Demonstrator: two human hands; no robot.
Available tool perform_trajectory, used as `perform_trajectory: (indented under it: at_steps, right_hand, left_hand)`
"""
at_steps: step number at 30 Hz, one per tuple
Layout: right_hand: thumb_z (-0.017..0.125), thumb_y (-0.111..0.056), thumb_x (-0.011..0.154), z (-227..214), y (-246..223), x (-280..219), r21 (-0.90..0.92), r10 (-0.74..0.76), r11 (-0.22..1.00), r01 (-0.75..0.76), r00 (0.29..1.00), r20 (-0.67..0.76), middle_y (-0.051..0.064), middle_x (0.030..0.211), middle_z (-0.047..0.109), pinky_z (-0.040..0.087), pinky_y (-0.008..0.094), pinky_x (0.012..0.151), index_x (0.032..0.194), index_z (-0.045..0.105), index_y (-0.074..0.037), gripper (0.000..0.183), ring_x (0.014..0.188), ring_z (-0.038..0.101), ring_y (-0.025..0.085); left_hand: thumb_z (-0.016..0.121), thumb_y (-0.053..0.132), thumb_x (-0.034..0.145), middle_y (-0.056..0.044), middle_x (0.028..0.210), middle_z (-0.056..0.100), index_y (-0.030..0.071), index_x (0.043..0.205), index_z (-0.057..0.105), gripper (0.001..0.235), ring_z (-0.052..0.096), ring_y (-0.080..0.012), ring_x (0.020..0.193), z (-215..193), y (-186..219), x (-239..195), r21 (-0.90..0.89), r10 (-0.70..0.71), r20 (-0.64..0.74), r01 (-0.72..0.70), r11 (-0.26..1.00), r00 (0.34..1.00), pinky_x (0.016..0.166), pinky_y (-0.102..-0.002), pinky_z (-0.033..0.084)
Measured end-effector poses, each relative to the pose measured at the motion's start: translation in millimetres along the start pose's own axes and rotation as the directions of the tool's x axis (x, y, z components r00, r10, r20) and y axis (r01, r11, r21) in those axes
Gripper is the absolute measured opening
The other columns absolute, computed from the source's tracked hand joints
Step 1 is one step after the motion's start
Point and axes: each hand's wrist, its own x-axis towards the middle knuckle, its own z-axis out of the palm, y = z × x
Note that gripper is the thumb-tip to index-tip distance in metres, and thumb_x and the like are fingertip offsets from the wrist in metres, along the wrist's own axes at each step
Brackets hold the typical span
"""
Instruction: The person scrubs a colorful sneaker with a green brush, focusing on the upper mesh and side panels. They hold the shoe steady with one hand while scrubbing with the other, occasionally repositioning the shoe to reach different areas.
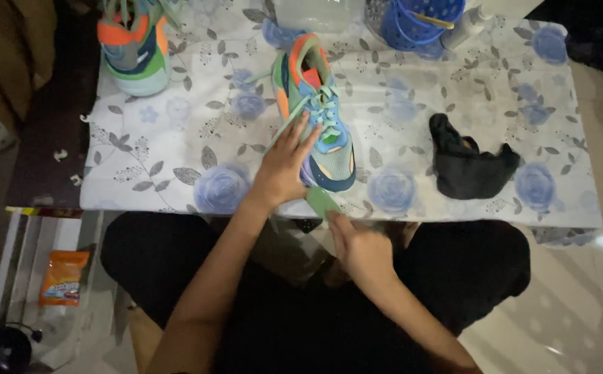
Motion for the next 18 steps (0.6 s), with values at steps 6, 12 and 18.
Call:
perform_trajectory:
  at_steps: [6, 12, 18]
  right_hand:
    - [0.051, -0.027, 0.089, 11, -5, 32, -0.084, -0.110, 0.992, 0.090, 0.955, -0.276, 0.005, 0.061, 0.059, 0.052, 0.041, 0.051, 0.103, 0.058, -0.020, 0.018, 0.053, 0.062, 0.029]
    - [0.053, -0.022, 0.085, 21, -7, 41, -0.049, -0.103, 0.994, 0.093, 0.946, -0.306, 0.006, 0.057, 0.058, 0.050, 0.043, 0.047, 0.104, 0.059, -0.019, 0.019, 0.042, 0.058, 0.028]
    - [0.054, -0.034, 0.086, 18, 24, -11, -0.159, -0.064, 0.987, 0.013, 0.945, -0.320, -0.001, 0.063, 0.054, 0.049, 0.031, 0.047, 0.092, 0.058, -0.027, 0.010, 0.047, 0.057, 0.023]
  left_hand:
    - [0.077, 0.044, 0.047, -0.014, 0.149, 0.009, 0.016, 0.144, 0.018, 0.118, 0.017, -0.0425, 0.133, -4, 1, 0, 0.018, -0.024, 0.051, 0.023, 1.000, 0.998, 0.104, -0.055, 0.026]
    - [0.079, 0.057, 0.042, -0.013, 0.149, 0.013, 0.018, 0.144, 0.018, 0.126, 0.020, -0.0410, 0.133, 10, -9, 0, 0.011, -0.025, 0.013, 0.025, 1.000, 1.000, 0.103, -0.054, 0.026]
    - [0.084, 0.058, 0.036, -0.012, 0.149, 0.012, 0.019, 0.144, 0.020, 0.132, 0.020, -0.0425, 0.132, 6, -5, -1, 0.019, 0.018, -0.028, -0.017, 1.000, 0.999, 0.103, -0.055, 0.027]
